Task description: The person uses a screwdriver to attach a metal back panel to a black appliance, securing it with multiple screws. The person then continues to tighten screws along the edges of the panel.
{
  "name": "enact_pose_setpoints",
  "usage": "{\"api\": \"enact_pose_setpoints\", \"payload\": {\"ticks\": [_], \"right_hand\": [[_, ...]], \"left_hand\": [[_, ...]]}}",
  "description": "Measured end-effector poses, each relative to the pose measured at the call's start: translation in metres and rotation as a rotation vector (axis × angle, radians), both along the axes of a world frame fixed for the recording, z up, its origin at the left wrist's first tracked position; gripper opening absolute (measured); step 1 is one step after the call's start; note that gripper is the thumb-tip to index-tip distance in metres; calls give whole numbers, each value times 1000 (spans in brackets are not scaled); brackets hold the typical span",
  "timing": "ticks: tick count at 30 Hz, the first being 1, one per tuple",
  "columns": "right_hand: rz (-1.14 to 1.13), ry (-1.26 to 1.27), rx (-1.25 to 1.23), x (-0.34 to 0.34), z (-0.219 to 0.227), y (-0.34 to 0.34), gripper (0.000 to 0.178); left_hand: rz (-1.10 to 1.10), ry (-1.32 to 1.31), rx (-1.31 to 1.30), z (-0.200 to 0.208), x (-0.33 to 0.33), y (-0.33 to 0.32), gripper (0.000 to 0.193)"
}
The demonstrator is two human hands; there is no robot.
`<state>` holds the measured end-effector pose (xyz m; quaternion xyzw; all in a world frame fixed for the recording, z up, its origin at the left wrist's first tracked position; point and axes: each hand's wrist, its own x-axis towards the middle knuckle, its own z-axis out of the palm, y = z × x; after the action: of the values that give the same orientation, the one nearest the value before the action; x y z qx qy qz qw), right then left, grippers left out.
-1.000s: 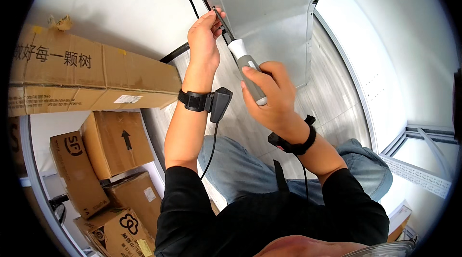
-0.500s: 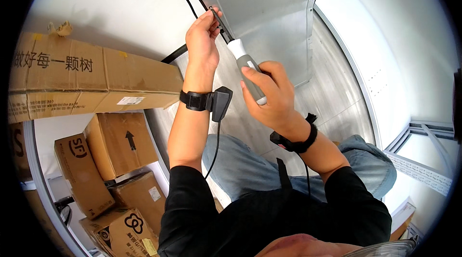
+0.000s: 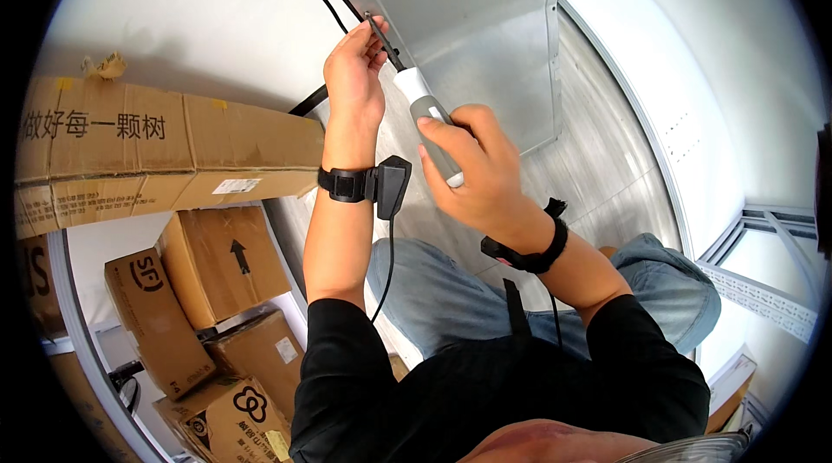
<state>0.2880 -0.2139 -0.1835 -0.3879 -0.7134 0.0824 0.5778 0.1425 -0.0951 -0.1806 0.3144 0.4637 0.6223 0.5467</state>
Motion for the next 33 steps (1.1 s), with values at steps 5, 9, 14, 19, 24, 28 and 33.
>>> {"api": "enact_pose_setpoints", "payload": {"ticks": [5,9,14,19,24,28,33], "right_hand": [[11,2,-27,0,3,3,36],[8,-4,-51,-1,5,2,41],[45,66,-181,-3,11,-10,44],[88,29,-46,-2,-7,-6,45],[16,2,-62,-2,1,-10,38],[26,-39,-153,-1,6,-14,44],[16,26,-30,-3,-3,-8,46]], "left_hand": [[-230,-44,32,9,-12,-4,25],[-297,-57,18,13,-16,-2,23],[-285,-100,12,7,-18,3,19],[-201,-77,-12,15,-8,-2,20],[-351,-103,15,16,-13,-3,25],[-316,-86,7,10,-16,-2,22],[-275,-99,-9,10,-12,0,19]]}}
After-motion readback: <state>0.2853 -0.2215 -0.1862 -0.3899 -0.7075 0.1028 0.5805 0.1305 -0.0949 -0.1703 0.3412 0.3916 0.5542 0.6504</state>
